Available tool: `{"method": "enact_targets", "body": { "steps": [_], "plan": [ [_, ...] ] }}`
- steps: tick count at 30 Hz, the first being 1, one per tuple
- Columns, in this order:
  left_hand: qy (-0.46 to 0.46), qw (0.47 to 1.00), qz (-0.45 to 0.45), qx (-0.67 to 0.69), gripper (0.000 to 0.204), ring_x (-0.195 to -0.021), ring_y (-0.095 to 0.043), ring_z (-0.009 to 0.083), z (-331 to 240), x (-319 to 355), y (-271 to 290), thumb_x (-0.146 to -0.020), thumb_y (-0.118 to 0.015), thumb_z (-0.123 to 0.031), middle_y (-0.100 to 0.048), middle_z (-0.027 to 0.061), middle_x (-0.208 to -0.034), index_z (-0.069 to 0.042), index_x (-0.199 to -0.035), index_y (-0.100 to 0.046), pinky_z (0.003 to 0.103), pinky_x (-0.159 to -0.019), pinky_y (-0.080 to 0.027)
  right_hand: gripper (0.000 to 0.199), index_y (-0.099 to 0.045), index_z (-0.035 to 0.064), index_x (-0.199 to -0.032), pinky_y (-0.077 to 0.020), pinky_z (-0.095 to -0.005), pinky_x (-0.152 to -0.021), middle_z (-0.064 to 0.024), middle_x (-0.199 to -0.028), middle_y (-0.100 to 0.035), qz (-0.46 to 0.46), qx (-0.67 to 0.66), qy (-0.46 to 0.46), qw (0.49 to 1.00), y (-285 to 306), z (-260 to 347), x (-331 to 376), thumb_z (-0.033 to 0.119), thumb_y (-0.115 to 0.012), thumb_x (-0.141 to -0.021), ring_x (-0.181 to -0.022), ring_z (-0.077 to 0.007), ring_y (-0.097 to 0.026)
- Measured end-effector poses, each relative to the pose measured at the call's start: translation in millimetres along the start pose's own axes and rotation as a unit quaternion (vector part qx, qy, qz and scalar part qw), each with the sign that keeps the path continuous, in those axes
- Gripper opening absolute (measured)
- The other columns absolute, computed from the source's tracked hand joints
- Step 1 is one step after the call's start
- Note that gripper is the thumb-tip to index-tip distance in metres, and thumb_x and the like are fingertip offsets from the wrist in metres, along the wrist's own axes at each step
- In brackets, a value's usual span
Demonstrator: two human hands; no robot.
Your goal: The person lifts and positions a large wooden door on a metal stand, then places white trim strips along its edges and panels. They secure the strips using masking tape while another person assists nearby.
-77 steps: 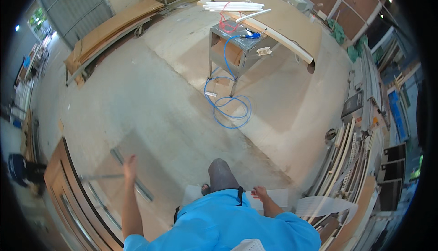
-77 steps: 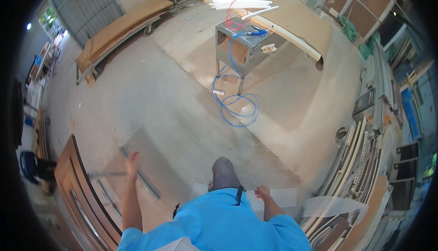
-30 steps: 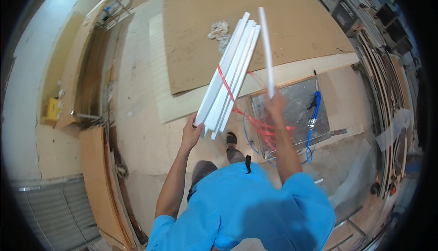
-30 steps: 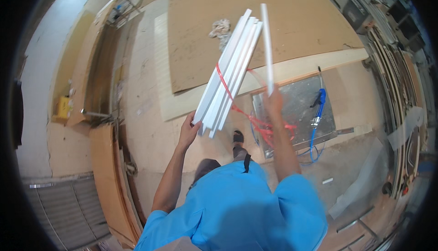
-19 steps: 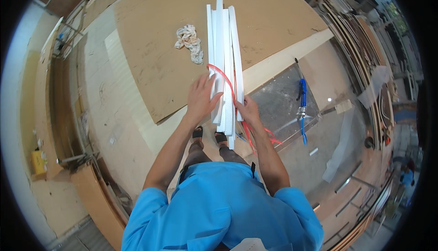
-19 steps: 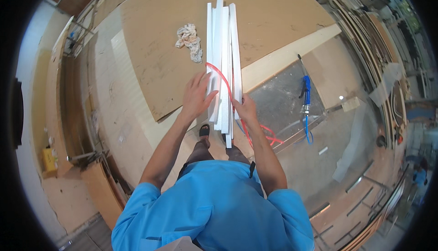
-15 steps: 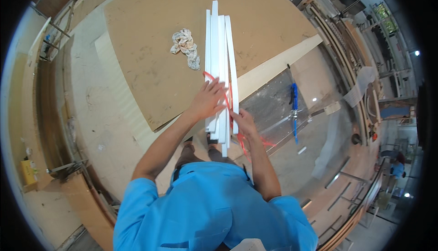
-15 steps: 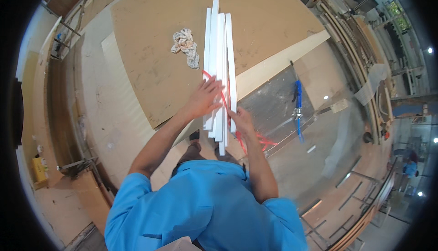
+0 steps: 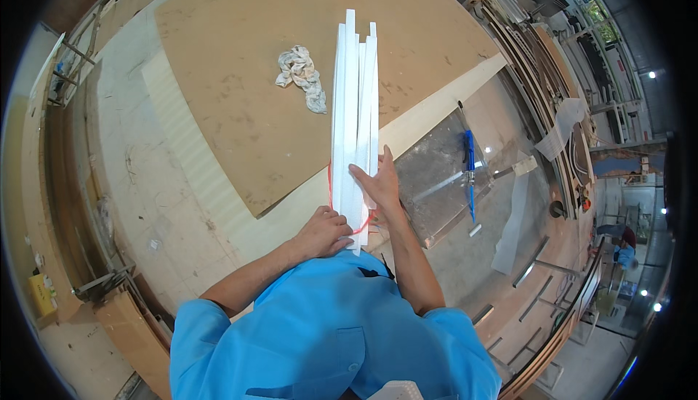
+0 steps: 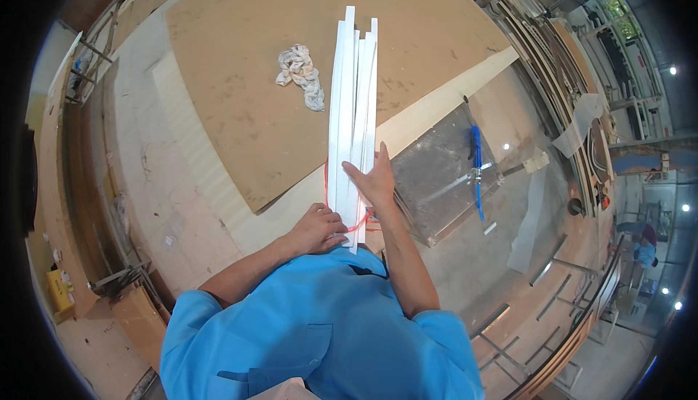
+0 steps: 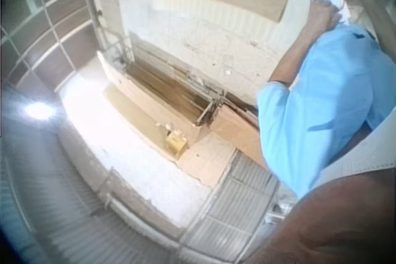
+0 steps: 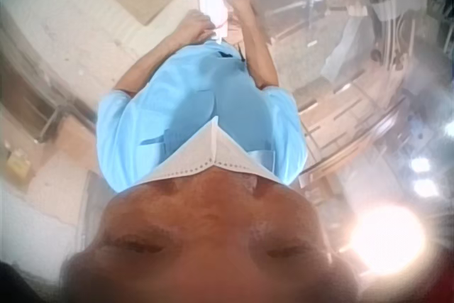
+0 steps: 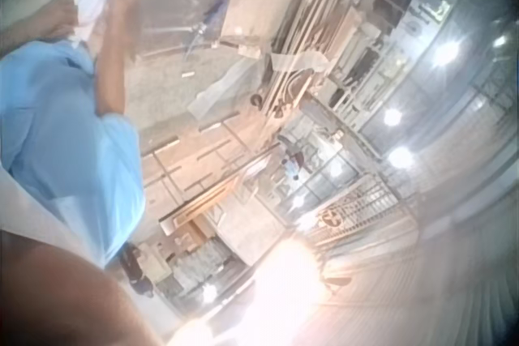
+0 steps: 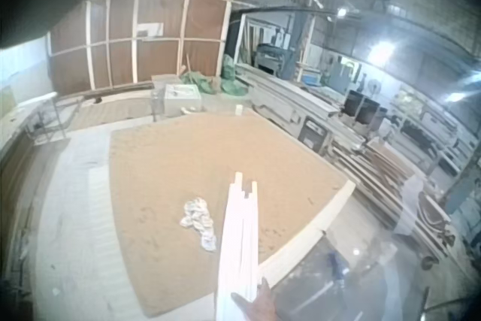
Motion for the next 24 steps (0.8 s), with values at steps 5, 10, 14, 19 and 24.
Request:
{"method": "enact_targets", "body": {
  "steps": [5,10,14,19,24],
  "plan": [
    [0.043,0.997,0.012,0.056,0.02,-0.096,-0.063,0.0257,7,8,0,-0.091,-0.066,-0.027,-0.068,0.0065,-0.096,-0.012,-0.102,-0.072,0.04,-0.091,-0.044,0.128,-0.004,-0.0044,-0.154,-0.0481,-0.0454,-0.099,-0.0286,-0.142,-0.039,0.026,0.2,0.024,0.979,-32,21,-9,0.044,-0.085,-0.068,-0.123,-0.0416,-0.051],
    [0.096,0.993,-0.046,0.06,0.021,-0.086,-0.065,0.0302,12,16,5,-0.092,-0.064,-0.028,-0.069,0.0087,-0.091,-0.011,-0.101,-0.072,0.042,-0.078,-0.049,0.111,-0.015,-0.004,-0.151,-0.0473,-0.045,-0.1,-0.0284,-0.135,-0.048,-0.018,0.104,0.016,0.994,-31,7,-63,0.033,-0.083,-0.072,-0.119,-0.0414,-0.056],
    [0.207,0.973,-0.095,0.041,0.02,-0.084,-0.065,0.0319,25,23,14,-0.09,-0.066,-0.026,-0.069,0.0109,-0.09,-0.008,-0.097,-0.071,0.044,-0.075,-0.05,0.095,-0.026,-0.0029,-0.147,-0.0481,-0.0411,-0.1,-0.026,-0.13,-0.056,-0.011,-0.056,-0.001,0.998,-18,2,-103,0.026,-0.082,-0.075,-0.118,-0.0352,-0.059],
    [0.238,0.907,-0.343,0.059,0.03,-0.089,-0.066,0.0344,51,9,39,-0.087,-0.069,-0.022,-0.068,0.0154,-0.096,-0.003,-0.11,-0.065,0.044,-0.079,-0.052,0.085,-0.032,-0.003,-0.142,-0.0525,-0.037,-0.094,-0.0223,-0.123,-0.06,-0.01,-0.135,0.01,0.991,1,14,-112,0.021,-0.082,-0.077,-0.112,-0.0287,-0.062],
    [0.278,0.886,-0.36,0.087,0.06,-0.1,-0.064,0.0361,106,-49,11,-0.084,-0.073,-0.027,-0.066,0.0213,-0.103,0.007,-0.128,-0.052,0.043,-0.089,-0.049,0.082,-0.038,-0.0028,-0.137,-0.0539,-0.0366,-0.09,-0.0197,-0.12,-0.062,0.07,-0.107,0.026,0.991,-23,16,-91,0.02,-0.085,-0.074,-0.107,-0.0268,-0.064]
  ]
}}
Point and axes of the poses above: each hand's wrist, its own x-axis away from the middle knuckle, its own y-axis out of the back of the hand, z = x × y, the point moved 5 cm from there along -x, towards the middle knuckle
